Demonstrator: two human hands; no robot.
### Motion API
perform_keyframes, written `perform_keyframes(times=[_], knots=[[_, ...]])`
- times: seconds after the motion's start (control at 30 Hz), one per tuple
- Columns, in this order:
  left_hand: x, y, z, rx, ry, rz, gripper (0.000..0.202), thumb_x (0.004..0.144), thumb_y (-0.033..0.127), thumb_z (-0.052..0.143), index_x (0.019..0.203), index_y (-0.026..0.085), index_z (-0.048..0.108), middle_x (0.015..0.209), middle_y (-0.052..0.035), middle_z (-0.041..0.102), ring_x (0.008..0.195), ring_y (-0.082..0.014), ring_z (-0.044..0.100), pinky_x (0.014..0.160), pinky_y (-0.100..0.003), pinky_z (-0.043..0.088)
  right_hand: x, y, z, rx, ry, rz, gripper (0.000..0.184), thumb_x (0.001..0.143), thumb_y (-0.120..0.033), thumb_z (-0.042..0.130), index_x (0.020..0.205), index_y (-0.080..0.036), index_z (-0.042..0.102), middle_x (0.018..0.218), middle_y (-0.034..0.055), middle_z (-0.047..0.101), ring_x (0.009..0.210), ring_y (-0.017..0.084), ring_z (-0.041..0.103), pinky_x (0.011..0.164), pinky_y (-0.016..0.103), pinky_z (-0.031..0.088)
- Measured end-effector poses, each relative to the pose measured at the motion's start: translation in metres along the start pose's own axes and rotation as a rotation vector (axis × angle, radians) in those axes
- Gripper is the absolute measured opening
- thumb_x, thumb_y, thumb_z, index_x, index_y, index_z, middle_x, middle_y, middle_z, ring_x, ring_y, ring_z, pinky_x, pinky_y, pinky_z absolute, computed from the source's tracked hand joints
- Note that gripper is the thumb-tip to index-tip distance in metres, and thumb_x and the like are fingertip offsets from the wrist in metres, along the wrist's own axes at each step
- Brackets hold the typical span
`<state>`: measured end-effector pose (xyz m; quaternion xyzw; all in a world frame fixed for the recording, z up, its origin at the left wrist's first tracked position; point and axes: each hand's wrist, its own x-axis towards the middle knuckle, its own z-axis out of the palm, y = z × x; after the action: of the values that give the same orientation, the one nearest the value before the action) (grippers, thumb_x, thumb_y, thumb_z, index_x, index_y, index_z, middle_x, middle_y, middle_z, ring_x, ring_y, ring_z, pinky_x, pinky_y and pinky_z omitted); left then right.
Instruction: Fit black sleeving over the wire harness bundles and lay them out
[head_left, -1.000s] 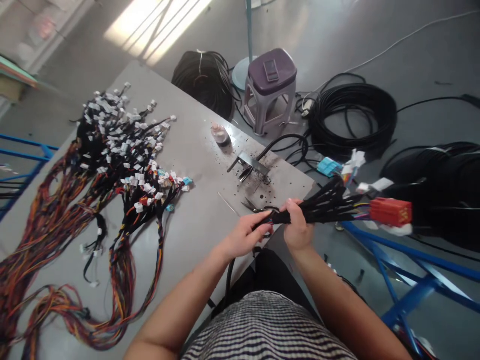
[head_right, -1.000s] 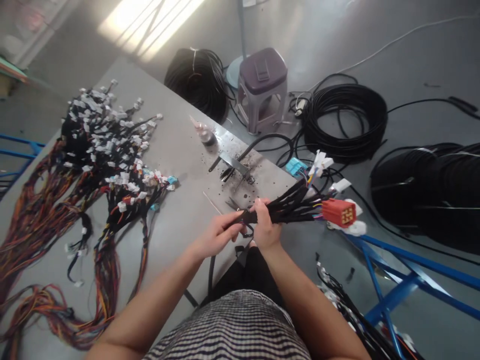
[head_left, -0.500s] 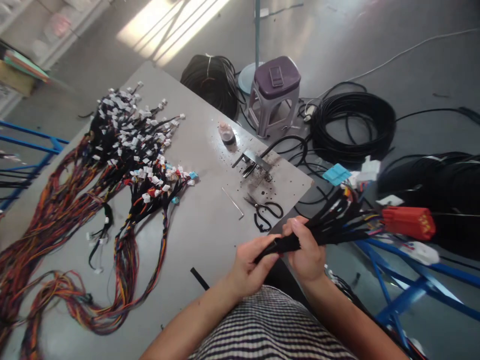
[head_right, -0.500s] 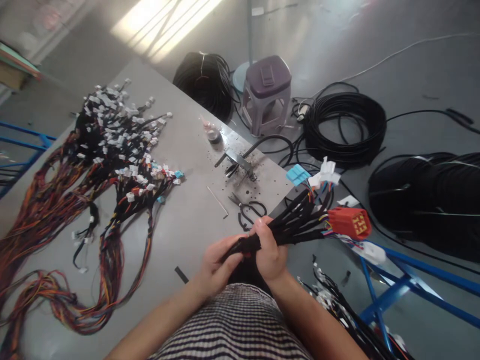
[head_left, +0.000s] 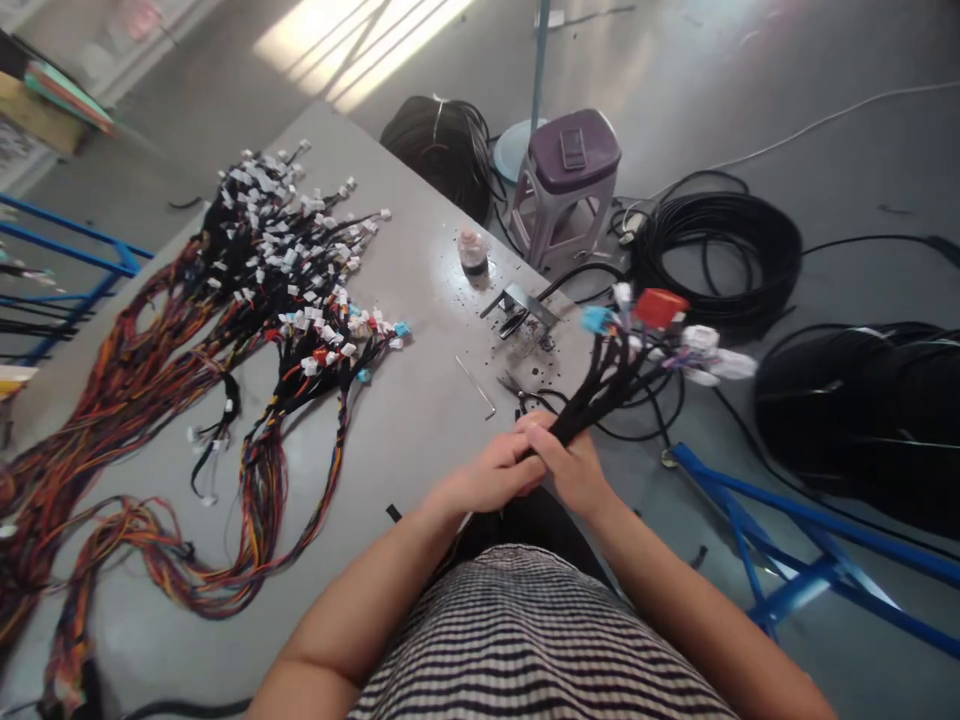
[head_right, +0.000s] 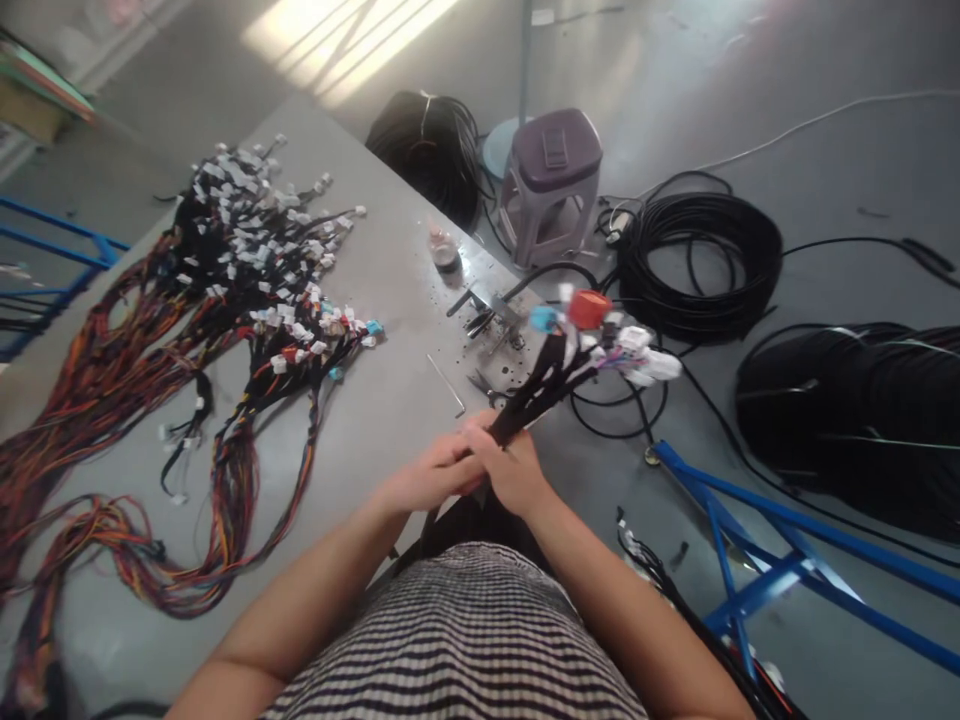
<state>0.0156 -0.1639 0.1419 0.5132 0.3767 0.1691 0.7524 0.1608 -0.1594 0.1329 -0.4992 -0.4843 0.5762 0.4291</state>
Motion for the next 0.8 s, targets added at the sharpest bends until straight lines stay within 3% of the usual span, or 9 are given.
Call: perform_keyframes(times=[0.1,0.2,0.3,0.4,0.5,0.6,0.7,0.77,0.8], knots=[[-0.008,-0.010,-0.006,-0.181,-0.050,-0.024,0.055,0.086,0.066,0.049,0.090,0.012,0.060,0.077,-0.0051,0.059,0.064,-0.0112,0.051,0.059,-0.023,0.042,-0.006,0.006,-0.001,-0.044,0.224,-0.039,0.040,0.090,-0.047,0.051,0.064,-0.018,0.059,0.065,0.0018,0.058,0.063,0.015,0.053,0.064,0.029,0.044],[-0.020,-0.021,0.002,-0.157,0.109,-0.006,0.057,0.090,0.063,0.043,0.107,0.012,0.063,0.090,-0.0084,0.064,0.066,-0.0115,0.052,0.061,-0.024,0.042,-0.004,0.009,-0.005,-0.092,0.418,-0.078,0.045,0.091,-0.046,0.048,0.057,-0.018,0.054,0.058,0.0000,0.053,0.058,0.014,0.050,0.060,0.027,0.040],[-0.028,-0.023,0.017,0.099,0.313,0.067,0.048,0.094,0.053,0.044,0.113,0.014,0.065,0.091,-0.0077,0.066,0.075,-0.0148,0.056,0.072,-0.028,0.045,-0.002,0.012,-0.007,-0.118,0.464,-0.080,0.044,0.091,-0.045,0.048,0.056,-0.018,0.055,0.057,-0.0001,0.053,0.058,0.013,0.050,0.060,0.027,0.039],[-0.032,-0.016,0.028,0.297,0.390,0.130,0.042,0.097,0.046,0.041,0.113,0.015,0.065,0.097,-0.0090,0.068,0.089,-0.0189,0.060,0.084,-0.032,0.046,-0.003,0.015,-0.006,-0.083,0.524,-0.083,0.042,0.090,-0.042,0.050,0.056,-0.018,0.054,0.056,-0.0005,0.052,0.057,0.013,0.049,0.060,0.027,0.039],[-0.037,-0.007,0.034,0.337,0.436,0.202,0.040,0.098,0.043,0.041,0.110,0.014,0.065,0.094,-0.0095,0.068,0.085,-0.0182,0.061,0.080,-0.030,0.048,-0.007,0.014,-0.002,0.026,0.530,-0.091,0.040,0.088,-0.041,0.053,0.056,-0.018,0.054,0.057,-0.0002,0.052,0.057,0.013,0.049,0.060,0.027,0.039],[-0.042,0.001,0.035,0.217,0.376,0.260,0.043,0.095,0.048,0.045,0.099,0.012,0.067,0.081,-0.0070,0.065,0.071,-0.0148,0.057,0.068,-0.026,0.045,-0.010,0.008,0.003,0.228,0.454,-0.062,0.040,0.085,-0.042,0.055,0.054,-0.018,0.051,0.057,-0.0004,0.049,0.055,0.012,0.046,0.055,0.026,0.037],[-0.042,0.003,0.030,0.077,0.170,0.203,0.053,0.093,0.058,0.042,0.088,0.011,0.066,0.064,-0.0011,0.054,0.058,-0.0105,0.045,0.056,-0.023,0.037,-0.009,0.004,0.007,0.343,0.384,0.040,0.042,0.081,-0.043,0.058,0.050,-0.018,0.044,0.053,-0.0012,0.044,0.050,0.010,0.041,0.050,0.025,0.033],[-0.041,0.001,0.025,0.088,0.070,0.156,0.056,0.092,0.062,0.041,0.084,0.012,0.064,0.062,0.0008,0.049,0.057,-0.0098,0.041,0.055,-0.022,0.035,-0.005,0.007,0.010,0.341,0.429,0.074,0.044,0.077,-0.044,0.060,0.048,-0.018,0.040,0.050,-0.0021,0.041,0.048,0.010,0.038,0.050,0.025,0.033],[-0.041,-0.001,0.023,0.137,0.075,0.128,0.054,0.091,0.061,0.041,0.083,0.013,0.062,0.064,0.0006,0.049,0.059,-0.0102,0.042,0.056,-0.022,0.035,-0.004,0.009,0.011,0.323,0.480,0.068,0.044,0.076,-0.045,0.061,0.047,-0.019,0.039,0.050,-0.0023,0.040,0.048,0.010,0.038,0.051,0.025,0.033]])
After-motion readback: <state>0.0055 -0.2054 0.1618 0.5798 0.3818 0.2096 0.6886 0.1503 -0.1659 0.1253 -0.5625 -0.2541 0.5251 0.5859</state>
